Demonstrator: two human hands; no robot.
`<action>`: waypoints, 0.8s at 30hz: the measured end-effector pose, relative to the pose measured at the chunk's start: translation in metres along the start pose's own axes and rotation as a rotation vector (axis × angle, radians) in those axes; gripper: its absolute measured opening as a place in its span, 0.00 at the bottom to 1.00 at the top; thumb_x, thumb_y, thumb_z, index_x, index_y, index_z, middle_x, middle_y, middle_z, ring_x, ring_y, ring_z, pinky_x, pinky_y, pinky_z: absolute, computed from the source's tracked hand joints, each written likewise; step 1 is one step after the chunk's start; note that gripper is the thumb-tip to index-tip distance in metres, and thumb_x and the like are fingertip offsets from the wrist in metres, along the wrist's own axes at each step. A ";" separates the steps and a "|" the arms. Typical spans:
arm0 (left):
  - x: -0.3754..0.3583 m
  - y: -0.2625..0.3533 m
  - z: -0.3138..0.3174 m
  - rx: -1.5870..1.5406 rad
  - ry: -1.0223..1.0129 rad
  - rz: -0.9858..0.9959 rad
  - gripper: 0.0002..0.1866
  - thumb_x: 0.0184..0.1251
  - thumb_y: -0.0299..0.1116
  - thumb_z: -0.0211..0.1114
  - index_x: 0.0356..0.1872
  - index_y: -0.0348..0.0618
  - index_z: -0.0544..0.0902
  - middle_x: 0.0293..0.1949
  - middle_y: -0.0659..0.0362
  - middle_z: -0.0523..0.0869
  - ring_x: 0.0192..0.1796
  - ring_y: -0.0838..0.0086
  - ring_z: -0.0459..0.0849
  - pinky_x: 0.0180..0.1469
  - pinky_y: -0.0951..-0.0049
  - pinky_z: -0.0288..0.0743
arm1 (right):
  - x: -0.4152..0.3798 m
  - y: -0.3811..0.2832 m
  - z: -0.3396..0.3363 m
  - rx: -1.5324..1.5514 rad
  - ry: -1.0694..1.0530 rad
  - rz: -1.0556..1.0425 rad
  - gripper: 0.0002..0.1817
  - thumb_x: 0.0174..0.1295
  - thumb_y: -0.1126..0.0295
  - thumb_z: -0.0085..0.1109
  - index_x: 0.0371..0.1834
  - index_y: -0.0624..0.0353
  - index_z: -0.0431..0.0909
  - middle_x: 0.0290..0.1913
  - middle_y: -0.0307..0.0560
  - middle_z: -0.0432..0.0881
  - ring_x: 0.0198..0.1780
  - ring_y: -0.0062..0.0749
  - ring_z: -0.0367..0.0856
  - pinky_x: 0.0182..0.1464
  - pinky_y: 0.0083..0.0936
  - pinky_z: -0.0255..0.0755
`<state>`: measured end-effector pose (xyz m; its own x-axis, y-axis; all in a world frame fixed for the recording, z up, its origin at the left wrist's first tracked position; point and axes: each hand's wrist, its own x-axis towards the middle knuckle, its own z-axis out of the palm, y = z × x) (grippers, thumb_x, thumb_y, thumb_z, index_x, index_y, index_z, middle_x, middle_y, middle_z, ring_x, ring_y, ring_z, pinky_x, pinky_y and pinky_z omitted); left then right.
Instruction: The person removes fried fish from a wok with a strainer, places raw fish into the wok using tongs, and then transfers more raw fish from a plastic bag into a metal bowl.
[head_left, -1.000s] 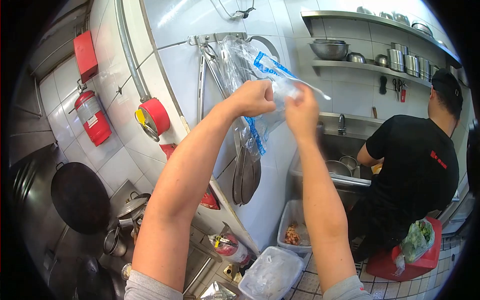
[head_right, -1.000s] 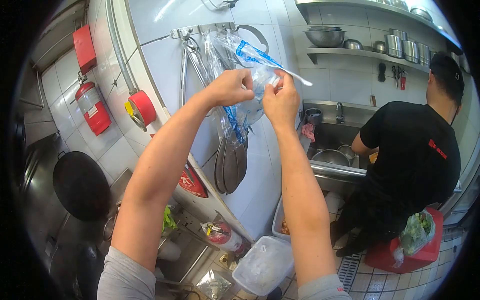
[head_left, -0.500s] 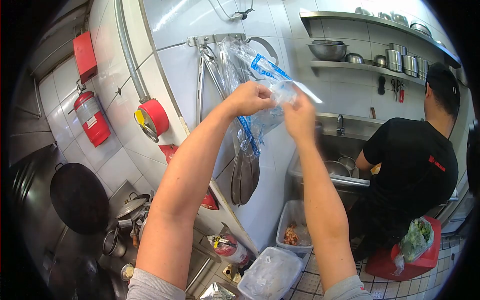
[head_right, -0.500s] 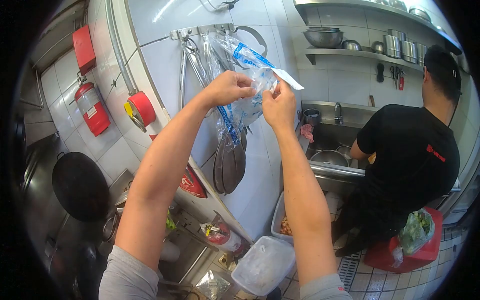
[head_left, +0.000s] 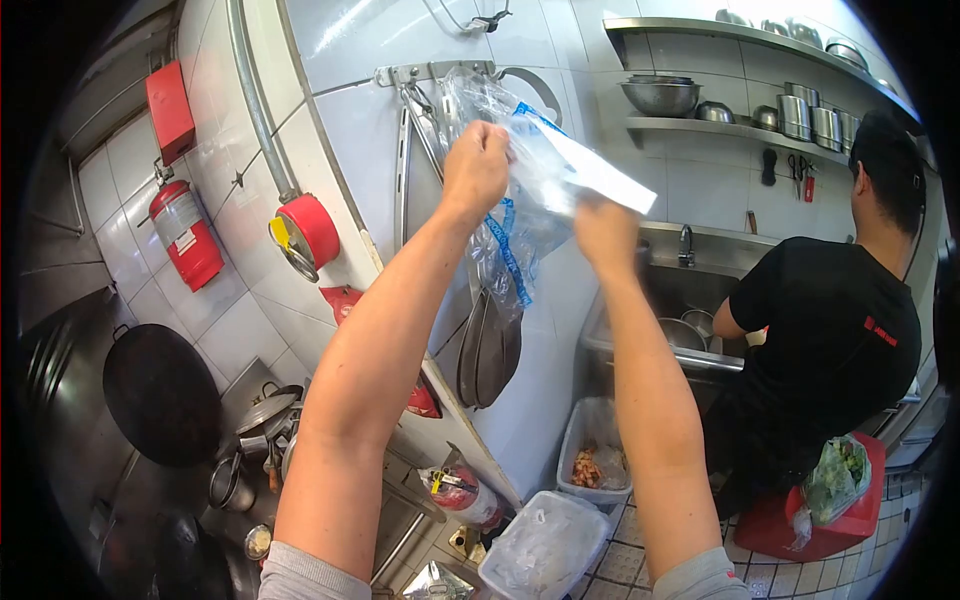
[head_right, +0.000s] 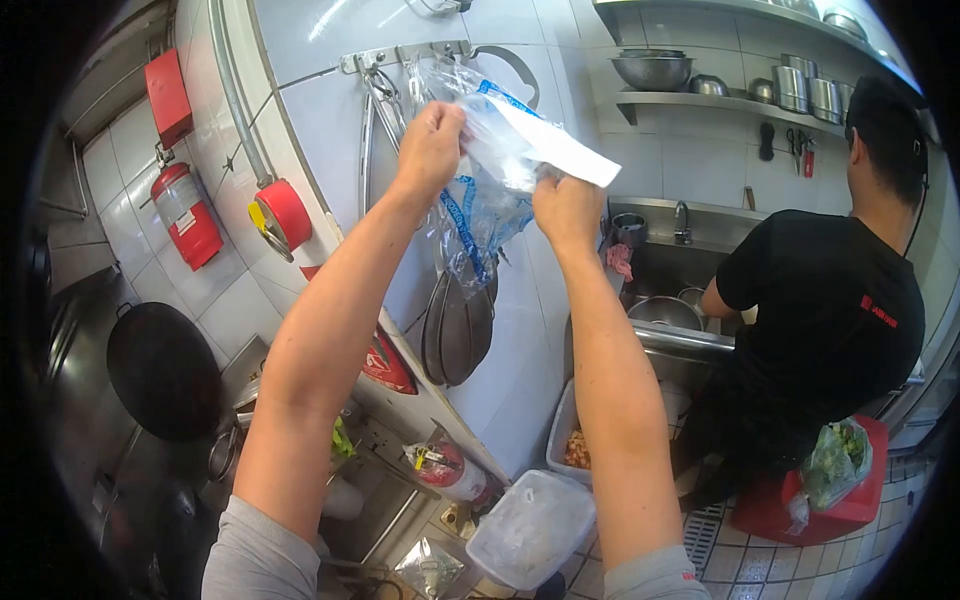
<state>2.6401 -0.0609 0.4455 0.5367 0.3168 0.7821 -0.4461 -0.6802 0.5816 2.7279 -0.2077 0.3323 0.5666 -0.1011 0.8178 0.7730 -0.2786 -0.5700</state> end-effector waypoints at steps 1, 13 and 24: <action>-0.007 0.017 0.001 0.020 0.055 0.005 0.14 0.79 0.37 0.53 0.40 0.36 0.79 0.29 0.57 0.84 0.35 0.72 0.82 0.43 0.67 0.76 | 0.000 0.007 0.005 -0.044 -0.037 -0.016 0.16 0.60 0.66 0.62 0.48 0.61 0.84 0.43 0.64 0.87 0.46 0.62 0.84 0.50 0.49 0.76; -0.001 0.006 -0.012 0.186 -0.015 0.069 0.14 0.77 0.39 0.56 0.43 0.37 0.81 0.38 0.49 0.88 0.40 0.65 0.88 0.45 0.64 0.78 | 0.007 -0.050 0.014 0.184 -0.374 -0.523 0.19 0.70 0.61 0.53 0.54 0.64 0.81 0.60 0.70 0.78 0.64 0.64 0.74 0.65 0.47 0.69; -0.019 0.120 -0.080 -0.554 0.139 0.246 0.11 0.81 0.39 0.56 0.43 0.42 0.76 0.27 0.66 0.79 0.22 0.85 0.73 0.24 0.82 0.69 | 0.019 -0.086 -0.002 -0.412 -1.079 -0.185 0.45 0.69 0.31 0.43 0.63 0.67 0.78 0.62 0.67 0.80 0.65 0.58 0.78 0.66 0.44 0.71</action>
<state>2.5191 -0.0959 0.5180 0.2894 0.3028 0.9080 -0.8703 -0.3117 0.3813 2.6716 -0.1880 0.3967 0.5567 0.7820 0.2803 0.8302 -0.5127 -0.2187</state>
